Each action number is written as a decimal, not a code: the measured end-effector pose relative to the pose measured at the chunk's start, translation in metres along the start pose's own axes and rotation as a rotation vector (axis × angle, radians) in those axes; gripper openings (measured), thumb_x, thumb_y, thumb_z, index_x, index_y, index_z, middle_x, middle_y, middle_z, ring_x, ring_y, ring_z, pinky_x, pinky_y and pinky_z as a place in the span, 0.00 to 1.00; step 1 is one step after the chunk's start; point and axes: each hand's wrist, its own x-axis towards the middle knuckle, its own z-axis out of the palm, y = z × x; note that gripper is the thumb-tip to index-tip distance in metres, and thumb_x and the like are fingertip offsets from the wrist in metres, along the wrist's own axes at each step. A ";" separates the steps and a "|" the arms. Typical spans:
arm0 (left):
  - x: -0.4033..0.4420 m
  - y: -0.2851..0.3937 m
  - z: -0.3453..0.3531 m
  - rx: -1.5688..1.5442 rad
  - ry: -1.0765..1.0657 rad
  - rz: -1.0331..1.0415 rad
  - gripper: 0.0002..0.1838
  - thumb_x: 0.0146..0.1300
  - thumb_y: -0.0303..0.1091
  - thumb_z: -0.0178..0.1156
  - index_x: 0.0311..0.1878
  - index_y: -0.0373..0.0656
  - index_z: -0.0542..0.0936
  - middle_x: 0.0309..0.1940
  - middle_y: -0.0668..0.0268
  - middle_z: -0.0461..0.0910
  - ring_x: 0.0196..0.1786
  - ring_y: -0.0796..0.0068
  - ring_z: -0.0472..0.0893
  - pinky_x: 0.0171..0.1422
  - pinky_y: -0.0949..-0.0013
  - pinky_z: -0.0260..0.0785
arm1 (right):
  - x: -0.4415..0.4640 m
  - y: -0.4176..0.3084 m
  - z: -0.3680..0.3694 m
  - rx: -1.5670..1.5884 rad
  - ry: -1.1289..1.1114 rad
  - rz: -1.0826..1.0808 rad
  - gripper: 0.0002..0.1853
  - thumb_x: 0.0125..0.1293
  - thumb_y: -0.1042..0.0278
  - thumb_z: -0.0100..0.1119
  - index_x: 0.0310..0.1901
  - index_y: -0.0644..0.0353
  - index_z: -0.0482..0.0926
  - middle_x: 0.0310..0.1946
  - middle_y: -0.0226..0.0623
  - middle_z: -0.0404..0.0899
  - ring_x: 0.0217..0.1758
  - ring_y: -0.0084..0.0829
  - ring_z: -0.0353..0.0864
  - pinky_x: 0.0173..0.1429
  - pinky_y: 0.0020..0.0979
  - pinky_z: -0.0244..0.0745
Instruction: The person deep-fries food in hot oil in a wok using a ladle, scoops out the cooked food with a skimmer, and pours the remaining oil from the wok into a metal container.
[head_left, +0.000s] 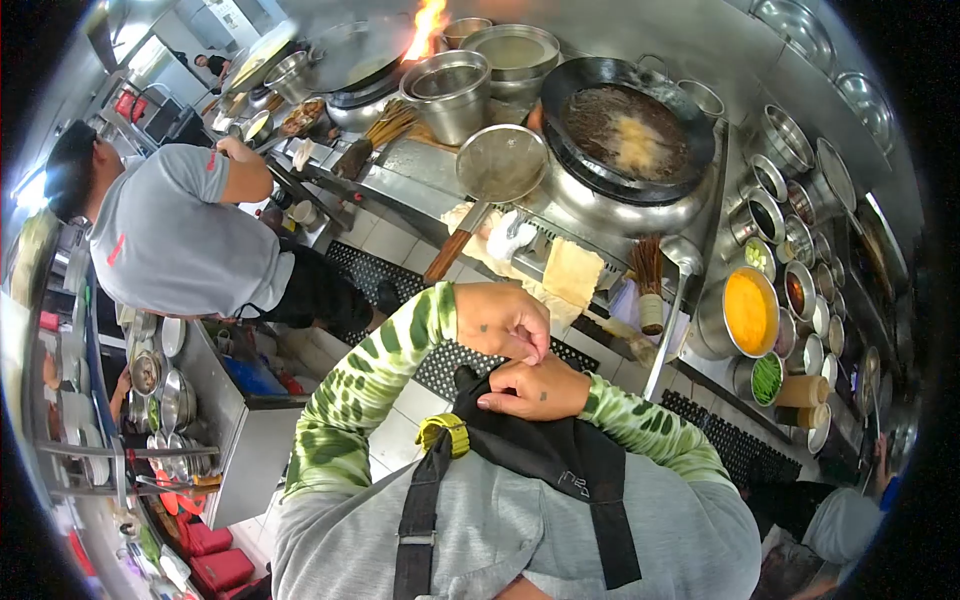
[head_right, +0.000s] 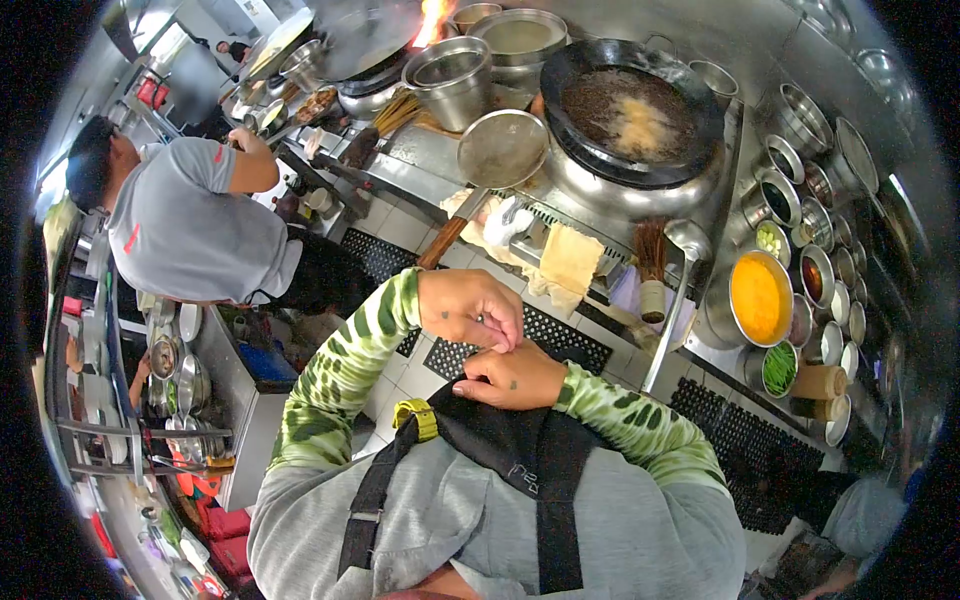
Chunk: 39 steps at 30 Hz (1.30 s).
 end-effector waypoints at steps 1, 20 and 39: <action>0.000 -0.001 0.000 0.003 -0.005 0.009 0.07 0.62 0.26 0.63 0.41 0.33 0.82 0.39 0.56 0.81 0.42 0.66 0.81 0.45 0.67 0.73 | 0.001 -0.001 0.000 0.011 0.002 -0.002 0.21 0.67 0.48 0.57 0.24 0.56 0.78 0.20 0.37 0.77 0.29 0.39 0.80 0.36 0.39 0.74; -0.009 0.014 0.025 0.409 0.192 -0.021 0.05 0.54 0.33 0.59 0.30 0.42 0.80 0.31 0.60 0.80 0.36 0.55 0.80 0.39 0.58 0.71 | 0.002 -0.006 -0.003 0.017 -0.097 0.087 0.20 0.67 0.46 0.57 0.31 0.57 0.83 0.26 0.39 0.79 0.34 0.39 0.81 0.38 0.38 0.73; -0.010 0.023 0.029 0.615 0.193 0.003 0.13 0.51 0.39 0.56 0.31 0.38 0.75 0.32 0.54 0.76 0.36 0.49 0.80 0.39 0.52 0.72 | 0.002 -0.001 -0.003 -0.011 -0.061 -0.048 0.19 0.65 0.52 0.60 0.48 0.59 0.81 0.48 0.42 0.81 0.53 0.44 0.78 0.58 0.39 0.71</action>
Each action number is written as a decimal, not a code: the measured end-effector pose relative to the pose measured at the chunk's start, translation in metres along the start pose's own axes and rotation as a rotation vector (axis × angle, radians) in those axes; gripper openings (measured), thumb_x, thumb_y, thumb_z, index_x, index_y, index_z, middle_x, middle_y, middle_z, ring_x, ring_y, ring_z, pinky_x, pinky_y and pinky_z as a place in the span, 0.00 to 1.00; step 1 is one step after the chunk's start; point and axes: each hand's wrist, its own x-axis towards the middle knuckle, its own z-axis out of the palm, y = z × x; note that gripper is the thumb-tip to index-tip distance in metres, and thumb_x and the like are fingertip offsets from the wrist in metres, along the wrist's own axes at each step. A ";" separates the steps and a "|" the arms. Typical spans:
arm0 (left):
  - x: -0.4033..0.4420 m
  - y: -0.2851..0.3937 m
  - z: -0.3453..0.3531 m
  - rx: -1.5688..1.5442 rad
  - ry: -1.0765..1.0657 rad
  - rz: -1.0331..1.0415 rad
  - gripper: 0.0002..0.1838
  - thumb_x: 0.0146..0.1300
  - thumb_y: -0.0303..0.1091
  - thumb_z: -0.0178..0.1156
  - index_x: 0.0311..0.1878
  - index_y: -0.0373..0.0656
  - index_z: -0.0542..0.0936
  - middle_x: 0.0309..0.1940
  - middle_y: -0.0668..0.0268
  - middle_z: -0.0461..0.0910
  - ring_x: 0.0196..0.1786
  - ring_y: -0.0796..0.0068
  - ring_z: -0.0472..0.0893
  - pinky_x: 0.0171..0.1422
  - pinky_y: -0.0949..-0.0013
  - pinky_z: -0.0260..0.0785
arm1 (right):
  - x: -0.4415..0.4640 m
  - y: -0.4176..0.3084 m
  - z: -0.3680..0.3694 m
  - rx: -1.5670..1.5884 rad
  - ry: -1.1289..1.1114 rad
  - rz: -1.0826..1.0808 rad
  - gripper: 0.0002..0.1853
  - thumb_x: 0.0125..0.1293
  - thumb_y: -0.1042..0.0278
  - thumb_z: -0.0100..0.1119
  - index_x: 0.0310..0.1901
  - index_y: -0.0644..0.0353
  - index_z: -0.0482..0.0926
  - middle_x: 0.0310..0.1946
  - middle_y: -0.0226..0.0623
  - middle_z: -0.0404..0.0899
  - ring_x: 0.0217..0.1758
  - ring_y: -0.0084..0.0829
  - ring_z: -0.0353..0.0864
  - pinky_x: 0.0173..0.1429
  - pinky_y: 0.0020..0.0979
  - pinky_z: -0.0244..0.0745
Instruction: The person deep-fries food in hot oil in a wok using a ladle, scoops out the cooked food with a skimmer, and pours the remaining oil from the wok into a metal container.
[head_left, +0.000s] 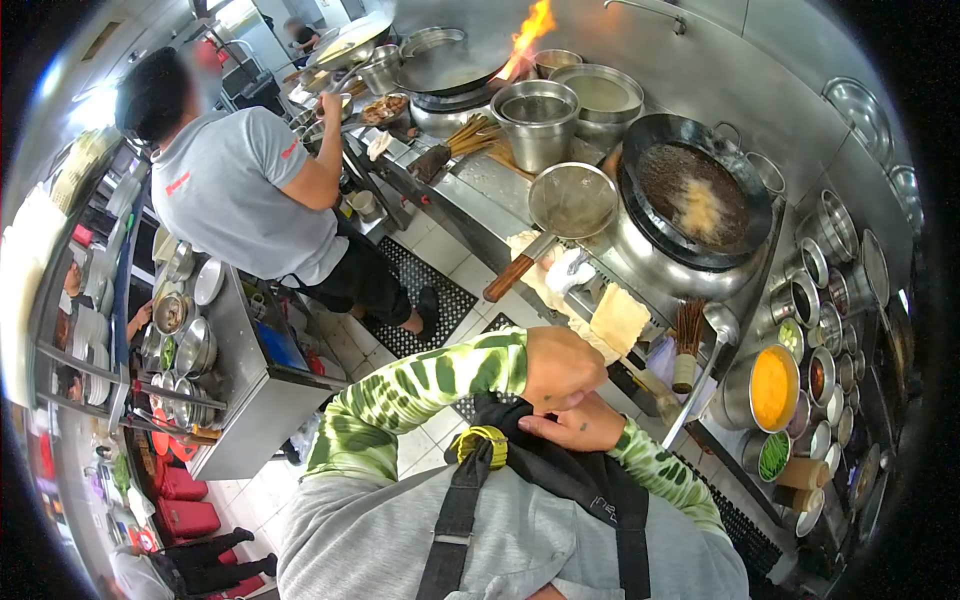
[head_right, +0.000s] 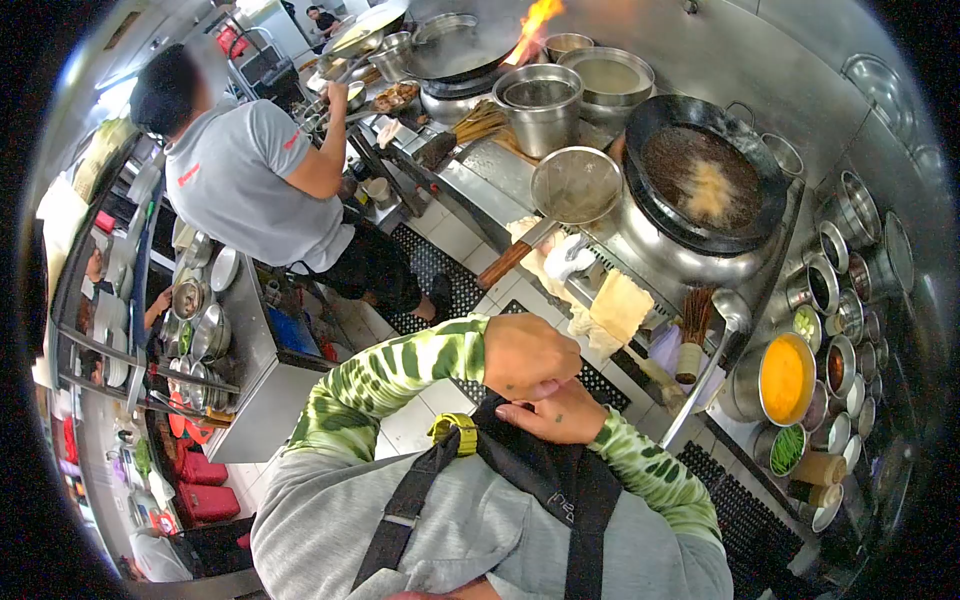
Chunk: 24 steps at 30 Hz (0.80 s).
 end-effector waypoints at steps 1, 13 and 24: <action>0.000 0.000 0.000 -0.004 -0.005 0.000 0.13 0.51 0.39 0.56 0.31 0.37 0.74 0.32 0.54 0.76 0.36 0.49 0.79 0.39 0.52 0.72 | 0.000 0.000 0.001 -0.007 0.025 -0.016 0.19 0.65 0.52 0.60 0.47 0.59 0.81 0.47 0.42 0.81 0.53 0.44 0.78 0.57 0.39 0.72; 0.000 -0.007 0.013 0.014 0.139 0.080 0.11 0.48 0.39 0.57 0.26 0.39 0.74 0.28 0.55 0.76 0.35 0.51 0.79 0.36 0.56 0.72 | 0.001 -0.007 0.003 -0.044 0.097 -0.035 0.14 0.63 0.55 0.65 0.33 0.59 0.82 0.30 0.36 0.80 0.35 0.39 0.80 0.40 0.38 0.73; 0.003 -0.017 0.011 -0.196 0.058 0.004 0.15 0.52 0.43 0.61 0.28 0.38 0.81 0.28 0.56 0.82 0.35 0.55 0.82 0.38 0.59 0.73 | -0.001 -0.012 0.006 -0.061 0.040 0.230 0.17 0.65 0.51 0.62 0.32 0.59 0.81 0.22 0.39 0.77 0.25 0.31 0.79 0.31 0.30 0.71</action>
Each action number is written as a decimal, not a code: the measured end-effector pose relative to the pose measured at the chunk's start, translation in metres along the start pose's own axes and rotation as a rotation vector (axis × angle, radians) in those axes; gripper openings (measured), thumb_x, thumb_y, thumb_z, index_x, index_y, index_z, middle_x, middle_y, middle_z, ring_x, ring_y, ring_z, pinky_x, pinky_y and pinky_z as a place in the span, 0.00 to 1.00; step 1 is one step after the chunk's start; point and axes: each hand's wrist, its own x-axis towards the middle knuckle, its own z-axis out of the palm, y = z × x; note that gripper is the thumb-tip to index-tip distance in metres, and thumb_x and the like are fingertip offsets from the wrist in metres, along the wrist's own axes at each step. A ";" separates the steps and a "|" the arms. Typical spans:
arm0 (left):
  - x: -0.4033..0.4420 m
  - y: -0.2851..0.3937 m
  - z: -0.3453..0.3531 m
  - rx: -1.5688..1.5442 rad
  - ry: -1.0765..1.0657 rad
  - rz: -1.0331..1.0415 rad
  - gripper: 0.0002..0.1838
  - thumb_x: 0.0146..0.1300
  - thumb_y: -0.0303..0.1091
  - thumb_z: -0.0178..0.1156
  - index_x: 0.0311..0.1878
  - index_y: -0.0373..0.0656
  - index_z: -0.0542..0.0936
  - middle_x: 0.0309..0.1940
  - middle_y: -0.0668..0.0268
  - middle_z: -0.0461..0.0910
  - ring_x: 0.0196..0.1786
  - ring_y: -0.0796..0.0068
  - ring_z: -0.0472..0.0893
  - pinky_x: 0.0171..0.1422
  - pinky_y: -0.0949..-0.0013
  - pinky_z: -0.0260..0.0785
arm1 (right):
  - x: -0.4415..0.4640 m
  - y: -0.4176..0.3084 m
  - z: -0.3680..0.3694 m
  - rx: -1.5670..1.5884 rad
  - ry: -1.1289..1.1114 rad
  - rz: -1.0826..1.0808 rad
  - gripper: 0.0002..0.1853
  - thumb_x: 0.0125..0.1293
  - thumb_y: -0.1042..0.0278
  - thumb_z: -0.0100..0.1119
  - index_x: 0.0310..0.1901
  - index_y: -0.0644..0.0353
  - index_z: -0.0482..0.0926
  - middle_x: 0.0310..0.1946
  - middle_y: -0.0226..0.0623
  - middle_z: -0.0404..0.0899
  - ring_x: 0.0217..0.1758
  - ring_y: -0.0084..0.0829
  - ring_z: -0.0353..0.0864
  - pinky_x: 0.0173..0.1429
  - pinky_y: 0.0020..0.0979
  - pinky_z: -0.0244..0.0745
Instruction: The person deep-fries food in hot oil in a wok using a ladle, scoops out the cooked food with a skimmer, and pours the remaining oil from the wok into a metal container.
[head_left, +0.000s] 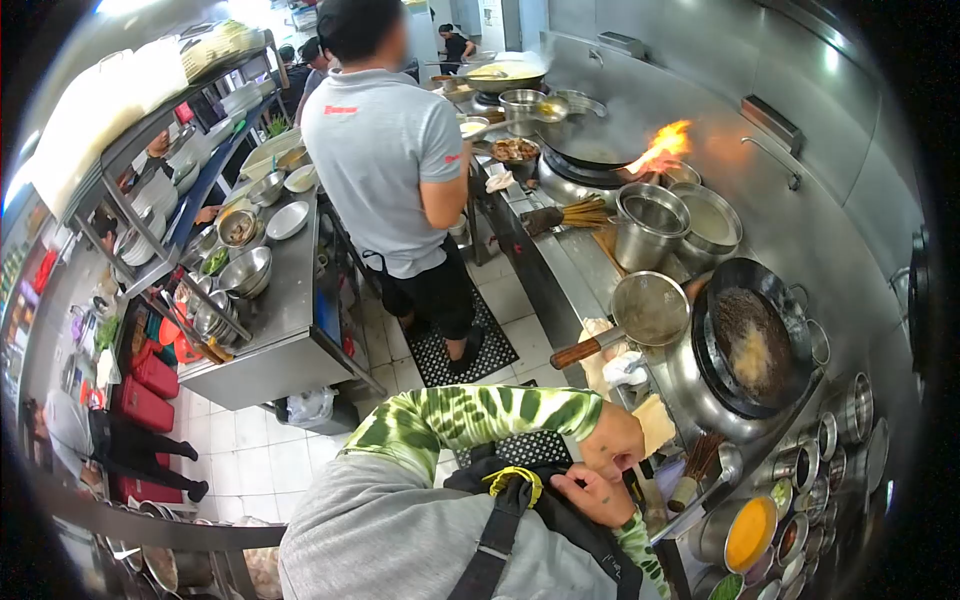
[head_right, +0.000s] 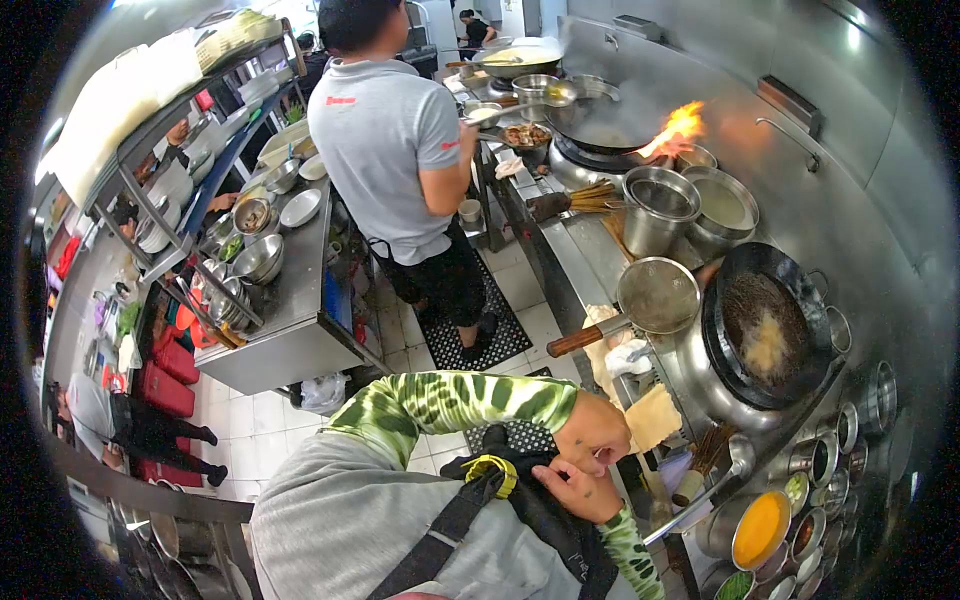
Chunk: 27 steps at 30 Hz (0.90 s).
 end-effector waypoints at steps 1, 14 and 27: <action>0.001 -0.002 0.000 0.003 -0.017 0.001 0.16 0.53 0.43 0.61 0.29 0.38 0.81 0.28 0.56 0.82 0.35 0.56 0.82 0.38 0.59 0.73 | 0.001 0.002 0.001 -0.013 0.005 -0.035 0.17 0.65 0.51 0.62 0.32 0.59 0.81 0.22 0.39 0.77 0.25 0.30 0.79 0.31 0.30 0.71; 0.008 -0.022 0.004 -0.102 -0.090 0.048 0.12 0.52 0.40 0.63 0.31 0.40 0.85 0.28 0.58 0.84 0.33 0.62 0.83 0.38 0.61 0.74 | 0.004 -0.011 0.000 0.092 -0.037 -0.055 0.17 0.65 0.58 0.62 0.26 0.64 0.78 0.19 0.41 0.74 0.19 0.32 0.72 0.27 0.33 0.66; 0.007 0.002 0.020 0.354 0.073 0.041 0.12 0.41 0.40 0.60 0.21 0.39 0.79 0.22 0.52 0.79 0.32 0.47 0.81 0.36 0.51 0.73 | 0.007 0.023 0.013 0.015 -0.041 -0.184 0.14 0.68 0.59 0.60 0.28 0.60 0.77 0.19 0.28 0.70 0.25 0.17 0.67 0.29 0.24 0.62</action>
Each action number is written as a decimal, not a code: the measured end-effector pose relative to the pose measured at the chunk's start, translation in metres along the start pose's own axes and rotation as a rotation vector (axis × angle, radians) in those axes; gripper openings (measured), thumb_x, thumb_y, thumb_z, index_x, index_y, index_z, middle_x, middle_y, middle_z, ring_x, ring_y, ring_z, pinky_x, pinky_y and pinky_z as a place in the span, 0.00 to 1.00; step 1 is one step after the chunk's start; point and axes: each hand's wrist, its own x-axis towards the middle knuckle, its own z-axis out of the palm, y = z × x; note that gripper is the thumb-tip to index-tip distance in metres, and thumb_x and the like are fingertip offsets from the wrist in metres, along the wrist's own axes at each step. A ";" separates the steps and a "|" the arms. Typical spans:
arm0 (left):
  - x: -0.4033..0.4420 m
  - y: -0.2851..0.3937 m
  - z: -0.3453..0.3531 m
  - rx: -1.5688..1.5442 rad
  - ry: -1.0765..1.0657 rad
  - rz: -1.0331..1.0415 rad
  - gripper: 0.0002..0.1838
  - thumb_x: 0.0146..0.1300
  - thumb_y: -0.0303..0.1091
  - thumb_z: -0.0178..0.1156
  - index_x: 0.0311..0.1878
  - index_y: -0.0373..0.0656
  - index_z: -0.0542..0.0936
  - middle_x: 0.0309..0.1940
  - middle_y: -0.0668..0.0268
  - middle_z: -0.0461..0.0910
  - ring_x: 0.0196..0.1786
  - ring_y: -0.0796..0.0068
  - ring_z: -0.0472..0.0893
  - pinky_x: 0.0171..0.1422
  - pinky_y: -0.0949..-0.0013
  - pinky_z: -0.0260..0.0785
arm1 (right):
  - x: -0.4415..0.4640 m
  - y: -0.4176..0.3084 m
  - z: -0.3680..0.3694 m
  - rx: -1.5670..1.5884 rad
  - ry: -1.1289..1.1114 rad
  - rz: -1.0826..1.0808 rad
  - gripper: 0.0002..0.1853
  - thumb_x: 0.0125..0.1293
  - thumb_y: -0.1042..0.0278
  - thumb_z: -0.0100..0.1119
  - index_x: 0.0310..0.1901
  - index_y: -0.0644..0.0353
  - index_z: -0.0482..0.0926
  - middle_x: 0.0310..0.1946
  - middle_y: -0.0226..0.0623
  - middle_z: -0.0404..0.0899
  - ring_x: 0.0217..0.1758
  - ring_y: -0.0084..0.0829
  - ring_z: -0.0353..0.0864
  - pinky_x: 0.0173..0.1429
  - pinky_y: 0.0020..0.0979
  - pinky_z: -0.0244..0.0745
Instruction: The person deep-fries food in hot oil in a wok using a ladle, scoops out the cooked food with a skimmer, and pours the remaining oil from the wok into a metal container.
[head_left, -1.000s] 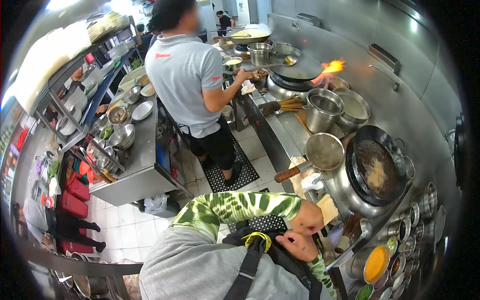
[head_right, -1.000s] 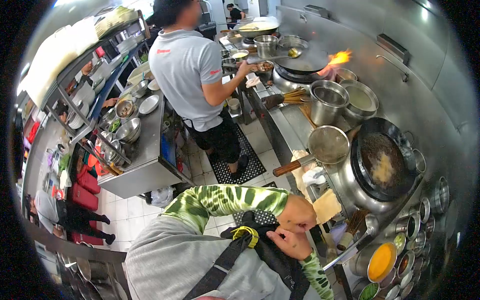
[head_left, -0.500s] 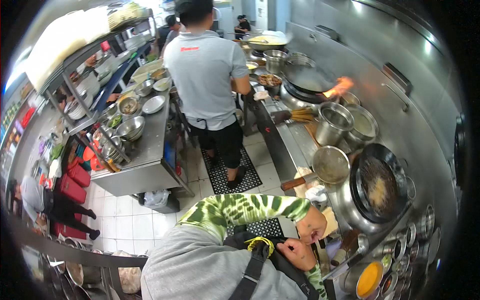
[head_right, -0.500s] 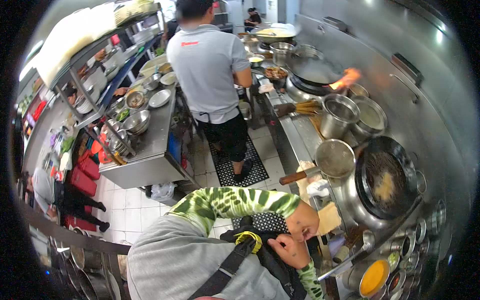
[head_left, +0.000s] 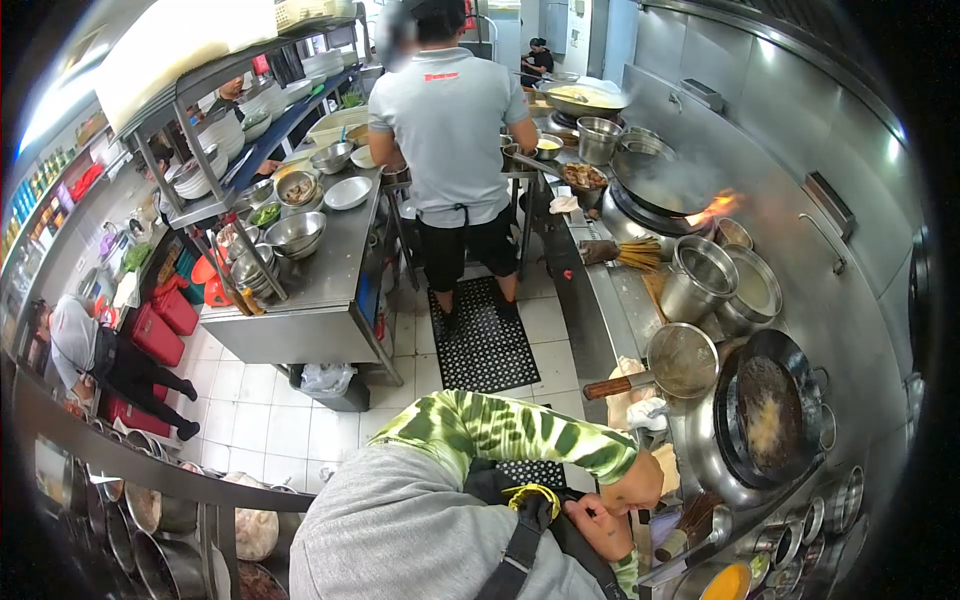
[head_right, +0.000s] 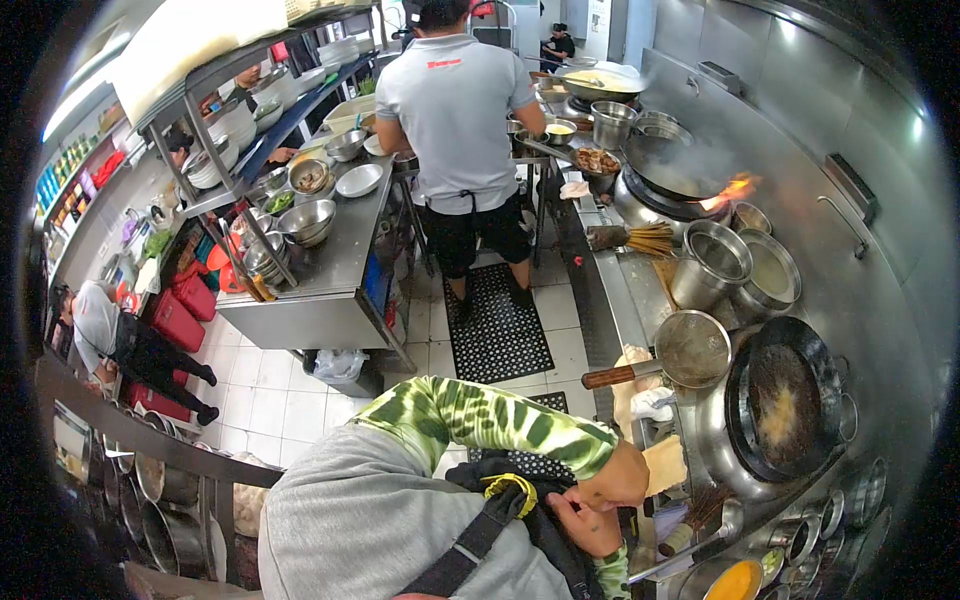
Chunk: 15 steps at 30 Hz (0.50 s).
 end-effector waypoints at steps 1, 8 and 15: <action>0.000 0.000 0.000 -0.008 0.006 0.001 0.12 0.41 0.40 0.60 0.21 0.39 0.79 0.22 0.52 0.79 0.32 0.47 0.81 0.36 0.51 0.73 | 0.000 -0.001 0.000 0.019 -0.006 0.014 0.14 0.68 0.59 0.60 0.28 0.60 0.77 0.19 0.28 0.70 0.25 0.17 0.67 0.30 0.24 0.62; -0.004 -0.004 0.001 -0.041 -0.006 -0.002 0.12 0.43 0.40 0.60 0.22 0.39 0.79 0.23 0.52 0.79 0.33 0.48 0.81 0.38 0.51 0.73 | -0.002 0.019 0.009 0.093 -0.037 0.066 0.14 0.69 0.58 0.58 0.31 0.59 0.77 0.21 0.28 0.70 0.27 0.16 0.68 0.31 0.23 0.63; -0.003 -0.012 0.007 -0.093 0.026 0.033 0.11 0.44 0.39 0.61 0.23 0.41 0.79 0.25 0.54 0.79 0.35 0.50 0.80 0.39 0.53 0.72 | -0.001 -0.009 -0.005 0.059 -0.015 0.109 0.14 0.68 0.57 0.60 0.31 0.60 0.79 0.21 0.27 0.71 0.27 0.15 0.67 0.31 0.23 0.63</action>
